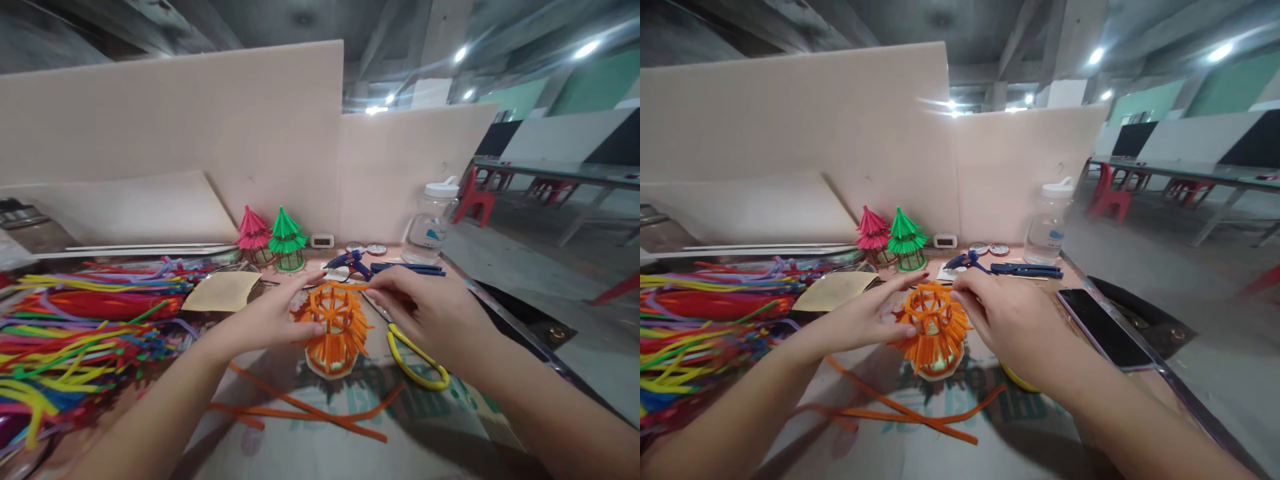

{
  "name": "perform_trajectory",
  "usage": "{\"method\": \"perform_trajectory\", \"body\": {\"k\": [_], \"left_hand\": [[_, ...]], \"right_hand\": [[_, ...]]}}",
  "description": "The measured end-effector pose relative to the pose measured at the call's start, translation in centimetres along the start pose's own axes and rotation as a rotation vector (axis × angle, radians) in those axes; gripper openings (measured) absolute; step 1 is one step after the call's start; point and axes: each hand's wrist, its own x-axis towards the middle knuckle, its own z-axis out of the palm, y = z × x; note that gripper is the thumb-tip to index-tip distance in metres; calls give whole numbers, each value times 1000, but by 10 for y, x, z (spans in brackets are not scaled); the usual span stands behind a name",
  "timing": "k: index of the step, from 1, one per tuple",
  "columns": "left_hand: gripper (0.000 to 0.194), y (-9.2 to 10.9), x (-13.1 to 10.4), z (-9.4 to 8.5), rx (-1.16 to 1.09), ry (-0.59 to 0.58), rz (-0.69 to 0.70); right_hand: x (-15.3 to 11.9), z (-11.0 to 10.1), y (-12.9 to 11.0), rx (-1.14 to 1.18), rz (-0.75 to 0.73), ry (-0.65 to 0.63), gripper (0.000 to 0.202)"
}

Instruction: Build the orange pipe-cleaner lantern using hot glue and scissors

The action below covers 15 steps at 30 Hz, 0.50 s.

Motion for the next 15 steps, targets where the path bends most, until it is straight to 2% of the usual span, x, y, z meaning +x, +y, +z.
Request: {"method": "perform_trajectory", "body": {"k": [5, 12, 15], "left_hand": [[75, 2, 3, 9, -76, 10, 19], [85, 26, 4, 18, -100, 94, 14], [92, 33, 0, 17, -71, 86, 14]], "right_hand": [[3, 0, -1, 18, -9, -14, 15], [5, 6, 3, 20, 55, -83, 14], [5, 6, 1, 46, 57, -105, 11]]}}
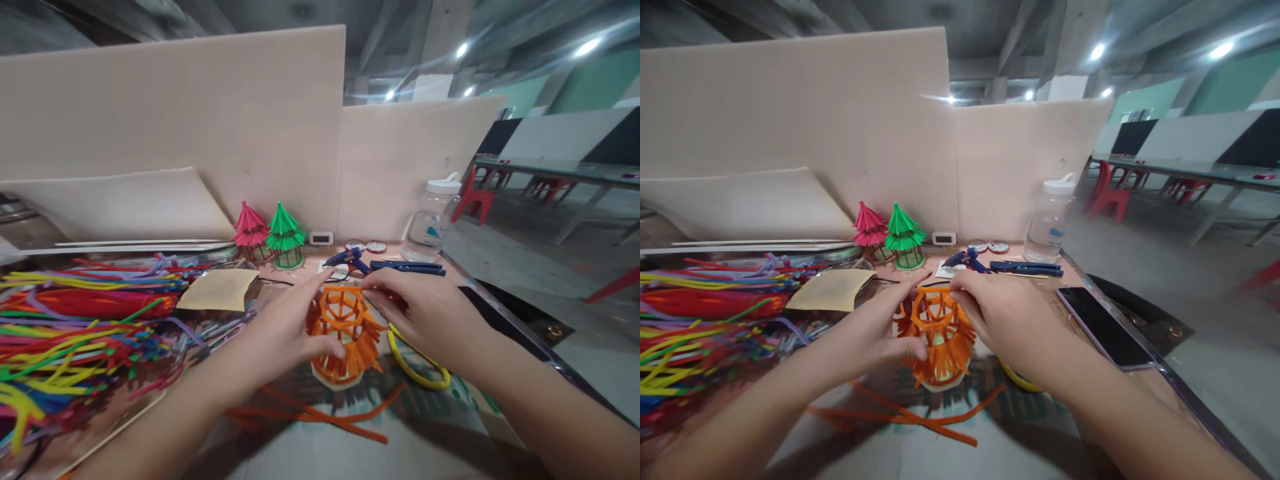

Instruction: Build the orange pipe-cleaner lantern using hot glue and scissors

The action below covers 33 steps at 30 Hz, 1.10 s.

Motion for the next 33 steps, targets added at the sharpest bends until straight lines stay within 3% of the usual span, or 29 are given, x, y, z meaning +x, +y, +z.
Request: {"method": "perform_trajectory", "body": {"k": [3, 6, 8, 21, 33], "left_hand": [[80, 3, -3, -12, 85, 25, -6], [35, 2, -3, -25, 152, 127, 20], [22, 0, -2, -28, 167, 195, 74], [15, -12, 5, -15, 255, 219, 143], [17, -17, 5, -15, 349, 136, 152]], "right_hand": [[0, -2, -2, 27, -8, -29, 12], [1, -3, -3, 62, -30, -44, 15], [2, -2, -4, 78, -23, -46, 16], [5, 3, -3, 176, 58, -121, 16], [4, -16, -2, -43, -2, -216, 15]]}}
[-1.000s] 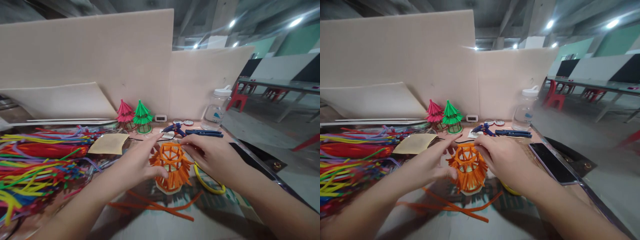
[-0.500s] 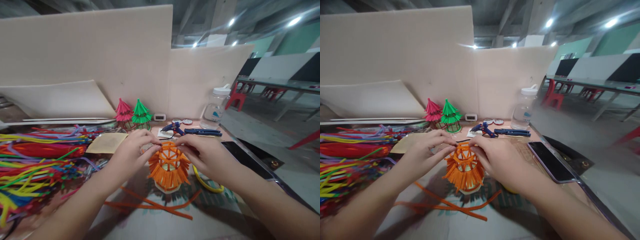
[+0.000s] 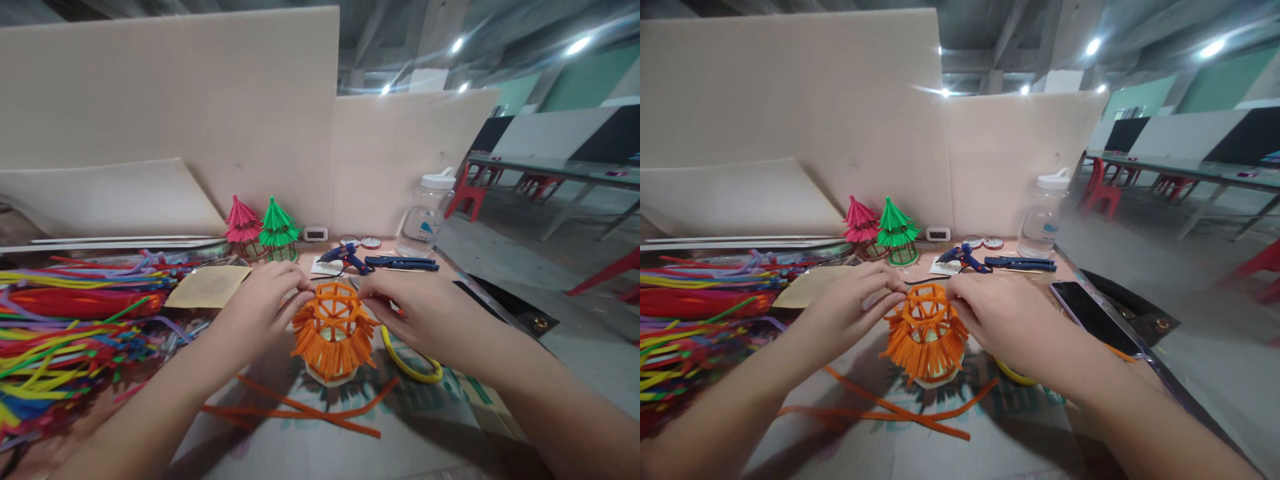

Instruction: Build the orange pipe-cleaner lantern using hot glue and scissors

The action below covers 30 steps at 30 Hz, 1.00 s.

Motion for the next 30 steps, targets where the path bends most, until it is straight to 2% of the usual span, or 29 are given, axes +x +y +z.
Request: {"method": "perform_trajectory", "body": {"k": [9, 24, 30], "left_hand": [[13, 1, -3, -5, 78, 95, 105], [9, 1, -6, -4, 114, 94, 116], [9, 1, -4, -3, 107, 49, 79]], "right_hand": [[0, 1, 1, 10, 31, -39, 15], [0, 2, 1, 63, 48, -77, 12], [-1, 2, -1, 42, 42, -68, 13]]}}
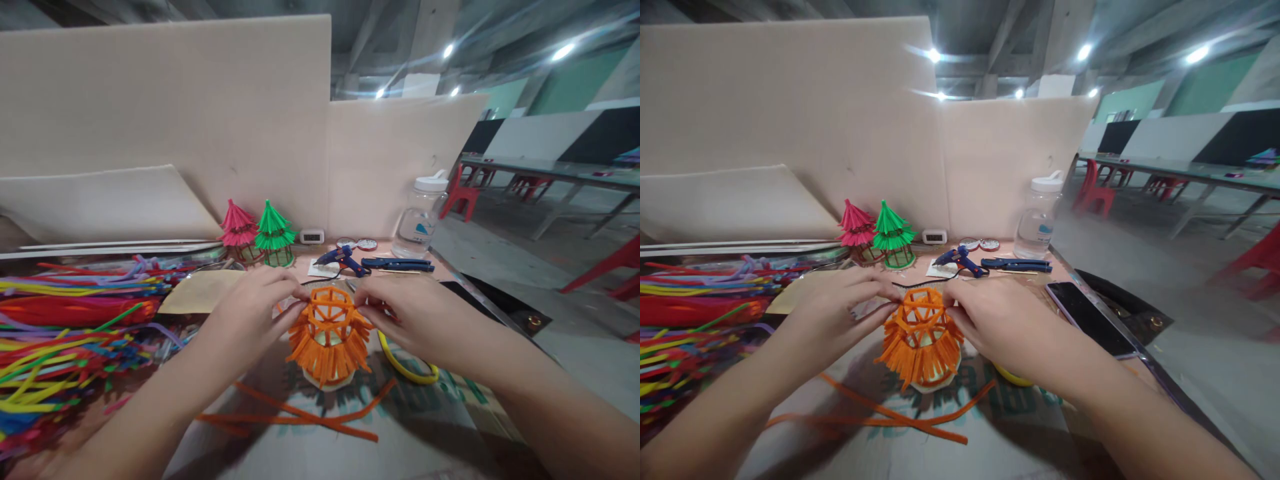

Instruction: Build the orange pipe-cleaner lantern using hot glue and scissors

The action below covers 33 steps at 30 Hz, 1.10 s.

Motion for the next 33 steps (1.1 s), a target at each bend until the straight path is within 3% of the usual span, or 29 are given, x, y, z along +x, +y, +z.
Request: {"method": "perform_trajectory", "body": {"k": [22, 33], "left_hand": [[13, 3, 1, -3, 31, -31, -78], [11, 4, -1, -2, 39, -8, -44]], "right_hand": [[1, 0, -2, 6, 12, 1, 10], [0, -1, -2, 18, 18, -16, 8]]}}
